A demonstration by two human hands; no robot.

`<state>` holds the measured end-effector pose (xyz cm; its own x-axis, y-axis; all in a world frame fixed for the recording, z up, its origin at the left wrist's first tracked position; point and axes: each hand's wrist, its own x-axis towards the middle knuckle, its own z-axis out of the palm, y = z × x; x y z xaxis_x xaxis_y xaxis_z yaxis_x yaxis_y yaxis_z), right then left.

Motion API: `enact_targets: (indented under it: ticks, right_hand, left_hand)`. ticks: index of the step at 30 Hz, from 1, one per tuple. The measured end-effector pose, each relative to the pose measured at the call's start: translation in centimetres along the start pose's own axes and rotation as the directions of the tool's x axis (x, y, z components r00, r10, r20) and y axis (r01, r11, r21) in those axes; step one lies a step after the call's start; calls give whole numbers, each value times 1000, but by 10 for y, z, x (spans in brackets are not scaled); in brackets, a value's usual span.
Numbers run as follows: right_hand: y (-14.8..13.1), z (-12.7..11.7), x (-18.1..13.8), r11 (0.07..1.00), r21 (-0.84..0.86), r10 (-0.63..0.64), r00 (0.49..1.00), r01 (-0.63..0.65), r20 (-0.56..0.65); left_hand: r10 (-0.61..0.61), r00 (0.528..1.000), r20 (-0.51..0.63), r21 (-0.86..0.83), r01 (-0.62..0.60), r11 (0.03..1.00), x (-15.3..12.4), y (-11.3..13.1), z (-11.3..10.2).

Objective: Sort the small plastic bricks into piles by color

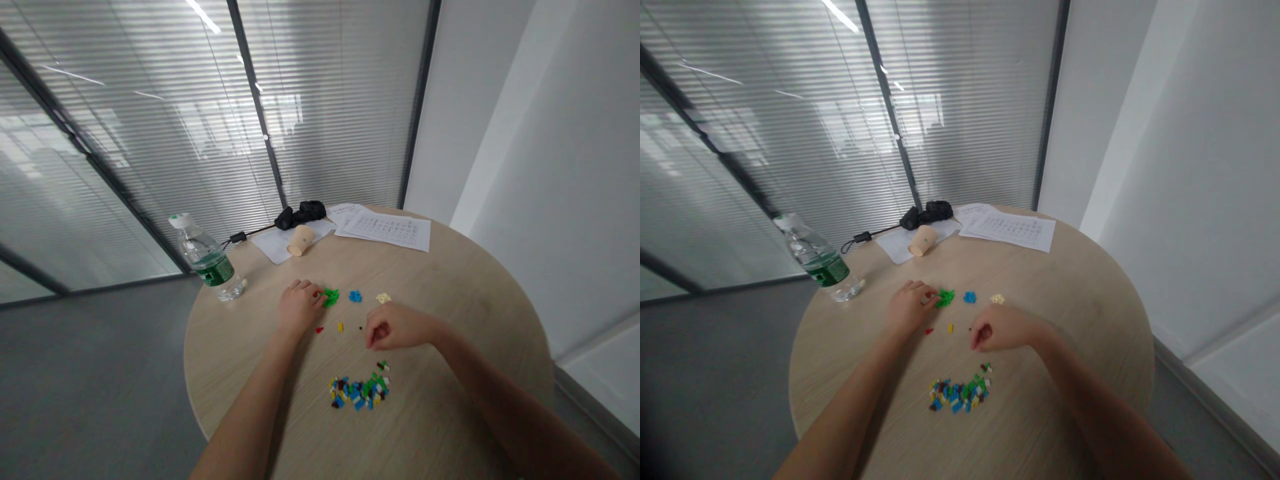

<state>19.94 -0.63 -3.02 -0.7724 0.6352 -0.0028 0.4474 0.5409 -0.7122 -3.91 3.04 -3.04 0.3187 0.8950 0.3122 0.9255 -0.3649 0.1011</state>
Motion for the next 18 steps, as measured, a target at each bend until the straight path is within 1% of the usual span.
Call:
enact_targets:
  ticks: [1, 3, 6, 8, 14, 18]
  right_hand:
    - [0, -1, -2, 1000, 13, -3, 999, 2, 46]
    - [-1, -1, -4, 998, 47, 35, 991, -41, 128]
    - [-2, 0, -6, 986, 96, 117, 975, -137, 191]
    - [-3, 1, -5, 985, 102, 120, 974, -141, 189]
    - [-5, 4, -3, 996, 32, 74, 981, -81, 178]
    - [-5, 7, -2, 997, -16, 75, 983, -74, 165]
  left_hand:
    - [-5, 1000, -11, -14, 4, 1000, 0, -1, -1]
    - [-17, 999, -36, -46, 15, 999, -1, -3, -4]
    - [-45, 997, -65, -87, 40, 995, -2, -6, -7]
    - [-65, 995, -80, -106, 56, 993, -2, -7, -9]
    - [-141, 985, -97, -157, 124, 980, -4, -8, -14]
    - [-144, 984, -100, -177, 125, 976, -5, -7, -18]
